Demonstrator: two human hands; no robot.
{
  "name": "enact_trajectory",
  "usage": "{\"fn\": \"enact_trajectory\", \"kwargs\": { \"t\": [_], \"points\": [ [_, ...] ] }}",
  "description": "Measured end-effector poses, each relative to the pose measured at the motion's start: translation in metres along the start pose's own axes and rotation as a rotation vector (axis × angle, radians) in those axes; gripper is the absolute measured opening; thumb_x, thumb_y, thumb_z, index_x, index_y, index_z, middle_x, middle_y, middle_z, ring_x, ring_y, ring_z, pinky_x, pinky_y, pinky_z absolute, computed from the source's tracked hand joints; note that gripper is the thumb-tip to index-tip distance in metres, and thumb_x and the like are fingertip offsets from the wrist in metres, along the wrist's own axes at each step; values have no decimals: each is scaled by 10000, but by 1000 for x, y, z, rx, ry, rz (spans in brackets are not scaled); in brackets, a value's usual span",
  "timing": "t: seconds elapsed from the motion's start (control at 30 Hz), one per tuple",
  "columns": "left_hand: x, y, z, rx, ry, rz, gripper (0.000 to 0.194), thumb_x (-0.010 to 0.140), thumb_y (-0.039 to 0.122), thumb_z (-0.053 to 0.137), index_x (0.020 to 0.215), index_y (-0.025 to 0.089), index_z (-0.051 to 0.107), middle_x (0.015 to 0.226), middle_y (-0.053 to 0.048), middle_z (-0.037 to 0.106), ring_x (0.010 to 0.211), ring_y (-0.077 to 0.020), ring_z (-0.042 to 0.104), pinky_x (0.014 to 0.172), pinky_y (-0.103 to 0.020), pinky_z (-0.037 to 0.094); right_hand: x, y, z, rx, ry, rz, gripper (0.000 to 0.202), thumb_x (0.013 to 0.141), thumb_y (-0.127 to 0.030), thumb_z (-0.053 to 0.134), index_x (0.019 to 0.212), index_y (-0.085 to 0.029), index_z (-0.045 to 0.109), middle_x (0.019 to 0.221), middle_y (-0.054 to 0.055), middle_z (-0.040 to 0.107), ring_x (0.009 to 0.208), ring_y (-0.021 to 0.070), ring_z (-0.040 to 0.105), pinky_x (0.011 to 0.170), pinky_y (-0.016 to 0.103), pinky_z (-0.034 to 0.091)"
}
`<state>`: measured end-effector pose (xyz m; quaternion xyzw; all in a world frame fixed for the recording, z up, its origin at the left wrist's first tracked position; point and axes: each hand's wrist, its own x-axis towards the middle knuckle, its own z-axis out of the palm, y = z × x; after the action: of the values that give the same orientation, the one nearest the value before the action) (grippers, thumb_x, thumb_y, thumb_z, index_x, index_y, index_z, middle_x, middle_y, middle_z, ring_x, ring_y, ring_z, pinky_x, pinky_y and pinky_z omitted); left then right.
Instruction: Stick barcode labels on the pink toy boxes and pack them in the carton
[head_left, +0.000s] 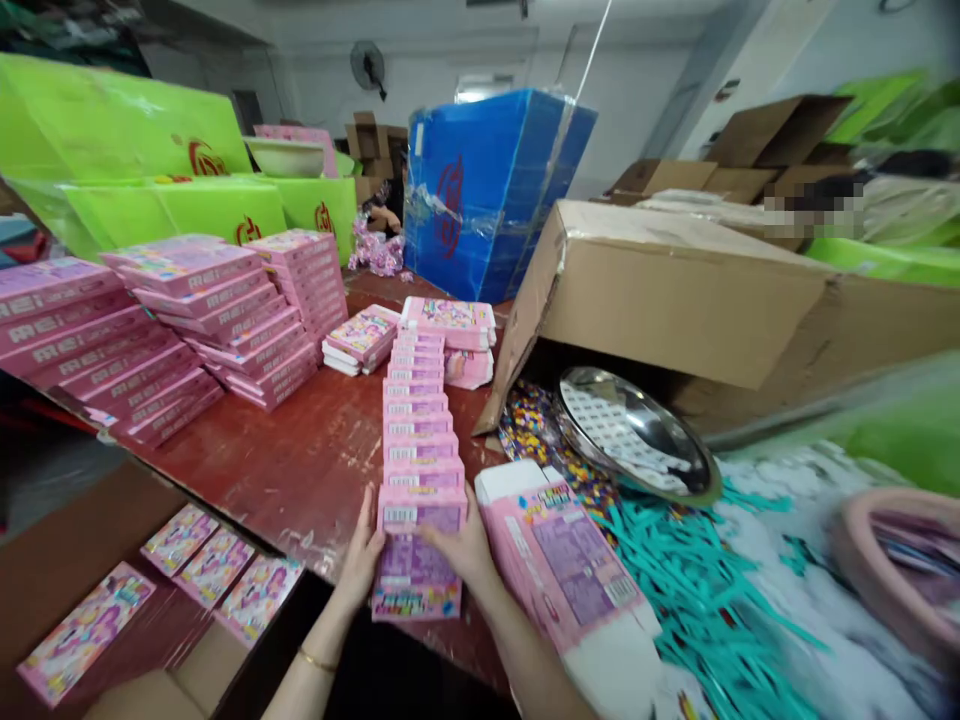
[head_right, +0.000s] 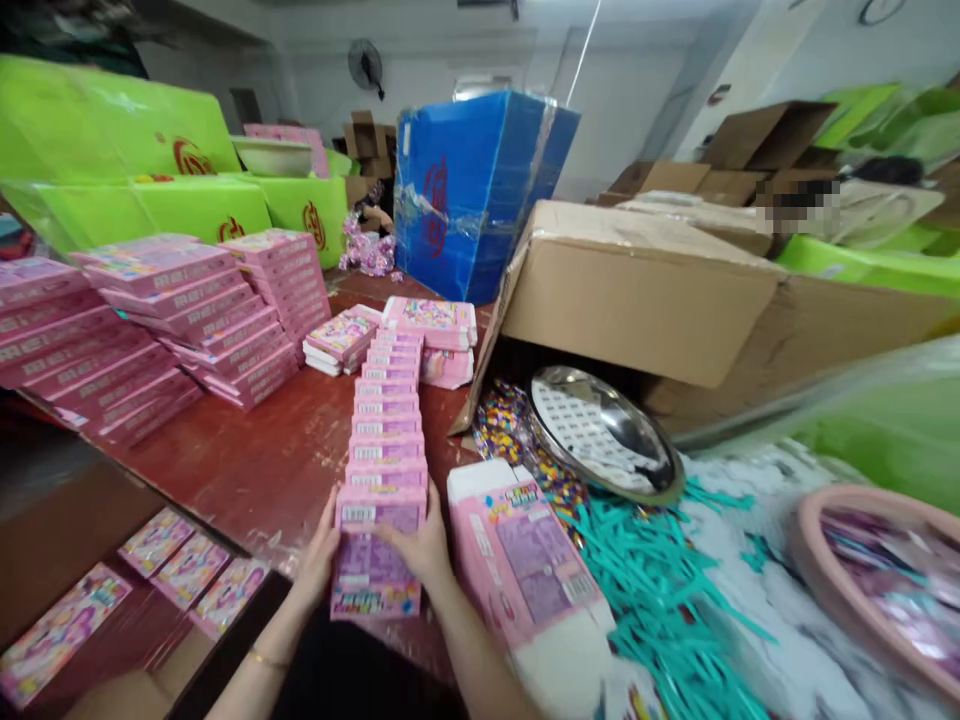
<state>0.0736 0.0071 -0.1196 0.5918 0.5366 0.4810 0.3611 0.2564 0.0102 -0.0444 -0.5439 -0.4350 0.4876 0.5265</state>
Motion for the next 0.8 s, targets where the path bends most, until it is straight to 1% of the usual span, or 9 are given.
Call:
{"fn": "enact_trajectory", "kwargs": {
  "t": [0.07, 0.13, 0.23, 0.3, 0.4, 0.47, 0.53, 0.67, 0.8],
  "points": [
    [-28, 11, -3, -33, 48, -68, 798, 946, 544, 493, 1587, 247, 123, 1629, -128, 179, 1477, -325, 205, 1181, -535, 255, -15, -19, -11, -103, -13, -59, 1172, 524, -453, 901, 1493, -192, 295, 1463, 196, 485, 1341, 352, 485, 1099, 536, 410],
    [-43, 30, -8, -43, 124, -61, 817, 936, 515, 538, 1586, 242, 126, 1639, -124, 147, 1492, -308, 156, 1206, -516, 174, -31, -42, -40, -237, -8, -189, 1037, 642, -464, 839, 1497, -208, 310, 1540, 170, 389, 1424, 317, 380, 1156, 528, 340],
    [-60, 65, -20, -18, 239, 40, 728, 955, 412, 553, 1572, 268, 193, 1639, -93, 179, 1495, -271, 174, 1221, -468, 142, -59, -64, -115, -444, 104, -366, 591, 780, -450, 727, 1295, -204, 572, 1380, 144, 576, 1317, 286, 509, 1135, 516, 375],
    [-76, 86, -26, 36, 294, 122, 707, 946, 341, 583, 1560, 268, 240, 1628, -92, 222, 1486, -275, 211, 1220, -475, 165, -73, -62, -173, -535, 255, -323, 429, 791, -497, 687, 1077, -178, 679, 1155, 153, 686, 1106, 290, 632, 994, 515, 496],
    [-105, 109, -25, 143, 308, 280, 685, 913, 246, 621, 1527, 266, 318, 1596, -98, 305, 1459, -297, 286, 1206, -535, 205, -75, -42, -237, -586, 436, -92, 633, 667, -664, 686, 994, -122, 691, 1052, 197, 679, 924, 308, 643, 729, 474, 569],
    [-120, 119, -16, 197, 249, 372, 648, 894, 193, 629, 1487, 275, 378, 1561, -92, 372, 1431, -301, 347, 1189, -567, 243, -68, -33, -253, -609, 464, -32, 771, 570, -712, 706, 1028, -93, 684, 1077, 220, 660, 921, 323, 626, 670, 450, 554],
    [-132, 126, -5, 230, 169, 408, 595, 890, 167, 620, 1441, 283, 429, 1516, -90, 439, 1388, -298, 419, 1163, -577, 306, -60, -36, -252, -618, 454, -96, 760, 590, -686, 705, 1072, -99, 679, 1110, 209, 651, 930, 309, 622, 673, 423, 538],
    [-151, 131, 8, 272, 90, 406, 526, 895, 162, 594, 1394, 285, 483, 1416, -95, 543, 1287, -288, 538, 1094, -542, 436, -60, -66, -241, -597, 484, -338, 466, 777, -543, 645, 1024, -152, 701, 1038, 137, 685, 825, 229, 636, 675, 362, 517],
    [-165, 124, 6, 307, 49, 369, 490, 900, 171, 574, 1375, 281, 518, 1266, -76, 641, 1166, -252, 624, 1024, -441, 521, -77, -85, -259, -625, 625, -464, 291, 855, -441, 615, 907, -171, 713, 900, 92, 716, 755, 203, 641, 670, 342, 510]
  ]
}}
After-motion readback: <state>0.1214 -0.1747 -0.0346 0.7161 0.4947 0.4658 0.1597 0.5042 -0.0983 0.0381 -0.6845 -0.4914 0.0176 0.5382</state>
